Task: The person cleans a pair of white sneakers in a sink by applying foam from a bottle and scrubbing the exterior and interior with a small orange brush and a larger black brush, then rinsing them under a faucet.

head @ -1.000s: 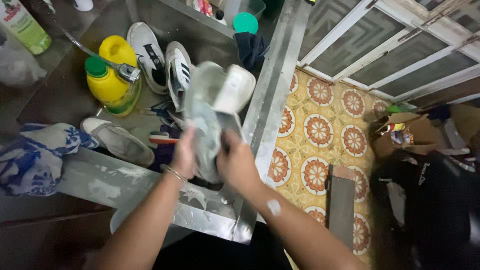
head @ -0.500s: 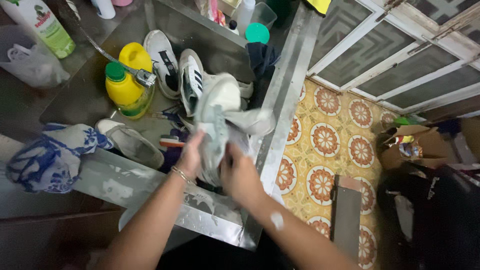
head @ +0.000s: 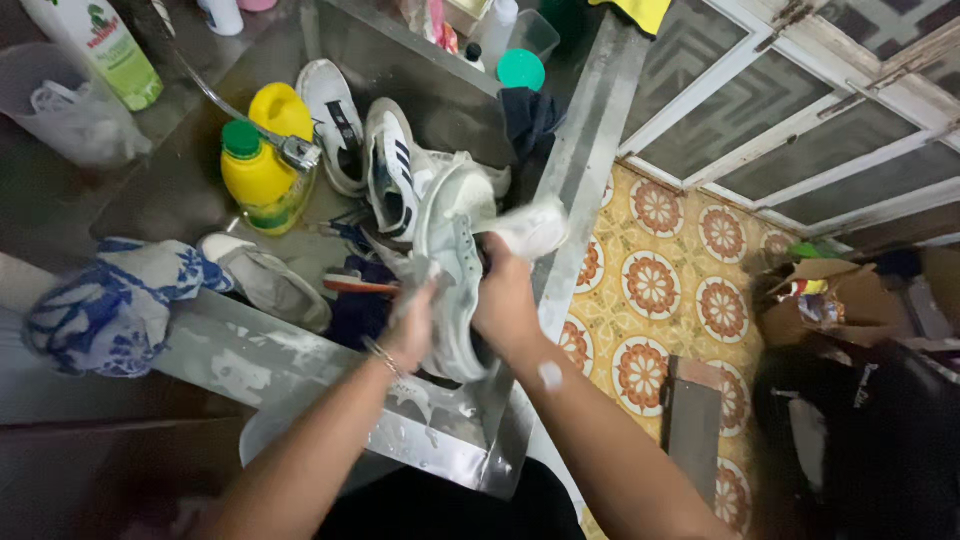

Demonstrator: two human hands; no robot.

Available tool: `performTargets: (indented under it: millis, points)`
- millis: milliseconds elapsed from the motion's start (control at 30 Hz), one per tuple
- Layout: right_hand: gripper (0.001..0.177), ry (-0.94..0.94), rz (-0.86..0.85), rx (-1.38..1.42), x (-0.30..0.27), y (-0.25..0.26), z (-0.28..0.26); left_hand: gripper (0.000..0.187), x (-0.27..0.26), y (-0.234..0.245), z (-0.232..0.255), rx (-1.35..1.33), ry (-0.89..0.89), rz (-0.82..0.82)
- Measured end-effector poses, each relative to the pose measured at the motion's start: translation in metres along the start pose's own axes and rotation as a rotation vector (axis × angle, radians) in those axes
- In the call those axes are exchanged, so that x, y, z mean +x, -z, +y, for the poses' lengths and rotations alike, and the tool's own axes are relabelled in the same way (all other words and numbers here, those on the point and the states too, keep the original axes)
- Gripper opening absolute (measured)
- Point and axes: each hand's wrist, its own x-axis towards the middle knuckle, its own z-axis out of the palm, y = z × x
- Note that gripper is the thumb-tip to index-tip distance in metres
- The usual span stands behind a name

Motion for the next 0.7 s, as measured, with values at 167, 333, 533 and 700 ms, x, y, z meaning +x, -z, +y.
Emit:
performTargets:
  millis: [167,333,533,700]
  points:
    - [0.036,-0.127,-0.134,0.114,-0.028,-0.013,0.001,0.052,0.027,0.029,0.008,-0.005,-0.068,0.022]
    - [0.049,-0.12,-0.093,0.056,-0.005,-0.003,0.003,0.053,0.018,0.018,0.009,0.005,-0.034,-0.103]
    - [0.025,-0.057,-0.2,0.048,-0.05,-0.008,0.002,0.059,0.021,0.028,0.031,0.008,-0.107,-0.009]
    - [0.029,-0.029,-0.109,0.011,-0.008,0.0,0.004,0.049,0.013,0.011,0.011,0.049,-0.043,-0.016]
